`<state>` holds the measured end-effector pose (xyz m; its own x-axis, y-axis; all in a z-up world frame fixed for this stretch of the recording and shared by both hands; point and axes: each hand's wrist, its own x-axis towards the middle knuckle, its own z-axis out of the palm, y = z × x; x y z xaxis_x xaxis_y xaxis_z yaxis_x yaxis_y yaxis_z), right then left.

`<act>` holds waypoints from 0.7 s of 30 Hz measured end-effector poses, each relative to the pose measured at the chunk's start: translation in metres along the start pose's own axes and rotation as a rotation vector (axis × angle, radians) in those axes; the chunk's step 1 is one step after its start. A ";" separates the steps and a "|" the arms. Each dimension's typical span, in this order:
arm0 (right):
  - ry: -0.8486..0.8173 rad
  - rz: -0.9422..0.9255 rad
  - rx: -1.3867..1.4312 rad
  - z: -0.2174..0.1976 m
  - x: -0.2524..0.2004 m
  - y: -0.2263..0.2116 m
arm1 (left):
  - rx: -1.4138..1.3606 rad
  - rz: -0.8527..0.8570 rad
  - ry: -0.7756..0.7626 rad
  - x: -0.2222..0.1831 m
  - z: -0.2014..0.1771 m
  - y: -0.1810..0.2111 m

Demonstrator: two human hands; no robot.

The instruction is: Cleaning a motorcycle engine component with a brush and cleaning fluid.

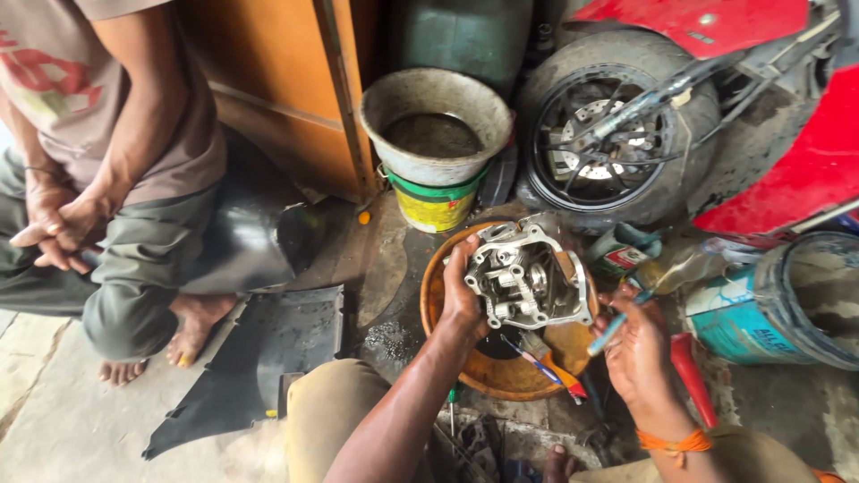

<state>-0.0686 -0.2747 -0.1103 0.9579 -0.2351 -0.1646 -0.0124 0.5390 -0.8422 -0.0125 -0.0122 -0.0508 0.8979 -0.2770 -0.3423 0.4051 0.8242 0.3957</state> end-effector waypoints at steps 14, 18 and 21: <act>-0.068 -0.319 -0.482 0.099 -0.100 -0.067 | -0.073 0.068 0.002 0.004 0.002 0.000; 0.106 -0.306 -0.810 0.099 -0.157 -0.028 | -0.147 0.063 -0.009 0.001 0.011 0.008; 0.068 -0.674 -0.942 0.084 -0.187 0.018 | -0.210 0.071 -0.047 0.007 0.010 0.008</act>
<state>-0.2235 -0.1529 -0.0515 0.8345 -0.3035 0.4598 0.2585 -0.5213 -0.8133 -0.0010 -0.0125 -0.0417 0.9318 -0.2332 -0.2781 0.3002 0.9259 0.2292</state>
